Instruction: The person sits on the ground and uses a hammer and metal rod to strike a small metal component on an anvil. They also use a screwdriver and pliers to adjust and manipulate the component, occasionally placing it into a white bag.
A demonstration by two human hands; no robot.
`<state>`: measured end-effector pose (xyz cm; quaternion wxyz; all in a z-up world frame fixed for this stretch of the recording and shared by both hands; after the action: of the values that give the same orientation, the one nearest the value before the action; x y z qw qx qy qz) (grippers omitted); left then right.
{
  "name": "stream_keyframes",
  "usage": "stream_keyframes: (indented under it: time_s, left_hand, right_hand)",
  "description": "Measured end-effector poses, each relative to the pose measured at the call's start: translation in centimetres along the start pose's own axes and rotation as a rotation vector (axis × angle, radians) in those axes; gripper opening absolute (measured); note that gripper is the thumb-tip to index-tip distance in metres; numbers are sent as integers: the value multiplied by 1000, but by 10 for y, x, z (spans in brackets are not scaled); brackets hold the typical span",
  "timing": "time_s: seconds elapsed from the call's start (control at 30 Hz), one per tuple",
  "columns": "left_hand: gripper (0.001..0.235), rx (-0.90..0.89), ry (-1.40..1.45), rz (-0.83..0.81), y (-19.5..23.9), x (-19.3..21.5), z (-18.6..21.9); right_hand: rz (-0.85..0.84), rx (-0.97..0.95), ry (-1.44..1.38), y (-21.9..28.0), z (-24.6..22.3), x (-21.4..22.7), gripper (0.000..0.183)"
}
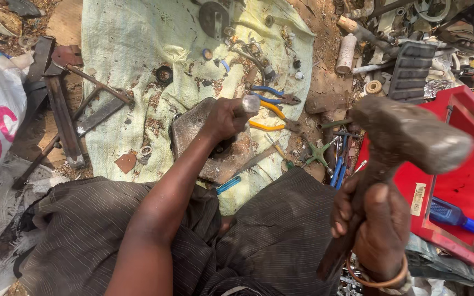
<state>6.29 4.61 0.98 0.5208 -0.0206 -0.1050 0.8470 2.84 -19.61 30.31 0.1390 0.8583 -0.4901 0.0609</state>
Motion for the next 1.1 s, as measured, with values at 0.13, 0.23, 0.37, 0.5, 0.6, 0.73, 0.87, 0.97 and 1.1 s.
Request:
stream_keyframes:
  time_s: [0.13, 0.23, 0.37, 0.5, 0.6, 0.73, 0.87, 0.97, 1.1]
  left_hand:
    - [21, -165, -96, 59, 0, 0, 13]
    - [26, -128, -57, 31, -4, -2, 16]
    - [23, -203, 44, 66, -5, 17, 30]
    - [16, -106, 39, 33, -3, 2, 21]
    - [13, -172, -34, 62, -14, 10, 14]
    - [9, -74, -11, 13, -1, -2, 13]
    - [21, -103, -29, 75, -31, 19, 24]
    - [13, -28, -58, 33, 2, -1, 10]
    - [12, 5, -53, -5, -4, -1, 0]
  right_hand:
    - [-206, 396, -270, -34, -70, -8, 45]
    - [-108, 531, -166, -48, -42, -53, 48]
    - [-172, -218, 322, -65, 41, -85, 51]
    - [-74, 246, 25, -52, -43, -27, 51]
    - [-133, 624, -305, -52, -92, -25, 50]
    - [-253, 121, 263, -63, 1, -102, 57]
    - [-140, -235, 397, -63, 17, -67, 51]
    - [-12, 167, 28, -32, -42, -21, 53]
    - [-92, 484, -291, -47, -51, -45, 57]
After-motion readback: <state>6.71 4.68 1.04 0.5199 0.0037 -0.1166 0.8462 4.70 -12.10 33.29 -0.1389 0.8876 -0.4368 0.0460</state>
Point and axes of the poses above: each hand's wrist, its own y-axis away from the middle knuckle, its own x-axis out of the back of the hand, z = x × y, the point moved 7 cm from there along -y, towards the middle knuckle, and after that the axes turned 3 degrees about z, right-handed, at the moved point
